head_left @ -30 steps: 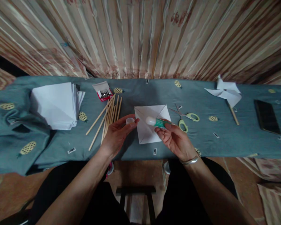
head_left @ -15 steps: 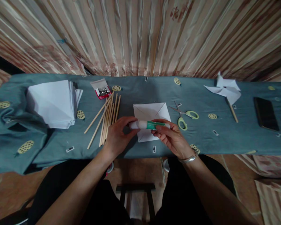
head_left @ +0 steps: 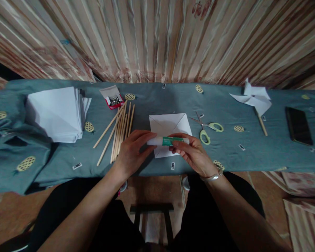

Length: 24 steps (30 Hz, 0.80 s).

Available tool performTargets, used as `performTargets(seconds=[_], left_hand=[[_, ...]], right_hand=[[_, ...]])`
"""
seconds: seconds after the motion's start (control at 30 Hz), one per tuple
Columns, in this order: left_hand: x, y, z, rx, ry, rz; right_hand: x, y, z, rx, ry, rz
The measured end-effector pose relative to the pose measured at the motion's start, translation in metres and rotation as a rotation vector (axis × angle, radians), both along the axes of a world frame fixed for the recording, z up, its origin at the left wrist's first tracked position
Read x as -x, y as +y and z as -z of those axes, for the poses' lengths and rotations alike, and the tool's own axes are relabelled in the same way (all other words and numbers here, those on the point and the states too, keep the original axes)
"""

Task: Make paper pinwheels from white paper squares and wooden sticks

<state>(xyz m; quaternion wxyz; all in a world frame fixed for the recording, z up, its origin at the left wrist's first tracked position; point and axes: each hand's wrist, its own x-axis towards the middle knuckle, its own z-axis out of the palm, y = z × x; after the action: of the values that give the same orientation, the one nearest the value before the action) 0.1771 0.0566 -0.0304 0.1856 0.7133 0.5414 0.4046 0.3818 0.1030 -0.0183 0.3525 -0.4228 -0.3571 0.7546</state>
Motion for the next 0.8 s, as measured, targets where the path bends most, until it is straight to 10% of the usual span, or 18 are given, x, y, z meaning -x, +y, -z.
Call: performTargets(seconds=[0.53, 0.8], left_hand=[[-0.012, -0.012, 0.000, 0.105, -0.147, 0.052], [0.059, -0.003, -0.015, 0.113, -0.274, -0.480]], right_hand=[[-0.002, -0.007, 0.003, -0.038, -0.007, -0.172], [-0.023, 0.001, -0.003, -0.108, -0.081, -0.072]])
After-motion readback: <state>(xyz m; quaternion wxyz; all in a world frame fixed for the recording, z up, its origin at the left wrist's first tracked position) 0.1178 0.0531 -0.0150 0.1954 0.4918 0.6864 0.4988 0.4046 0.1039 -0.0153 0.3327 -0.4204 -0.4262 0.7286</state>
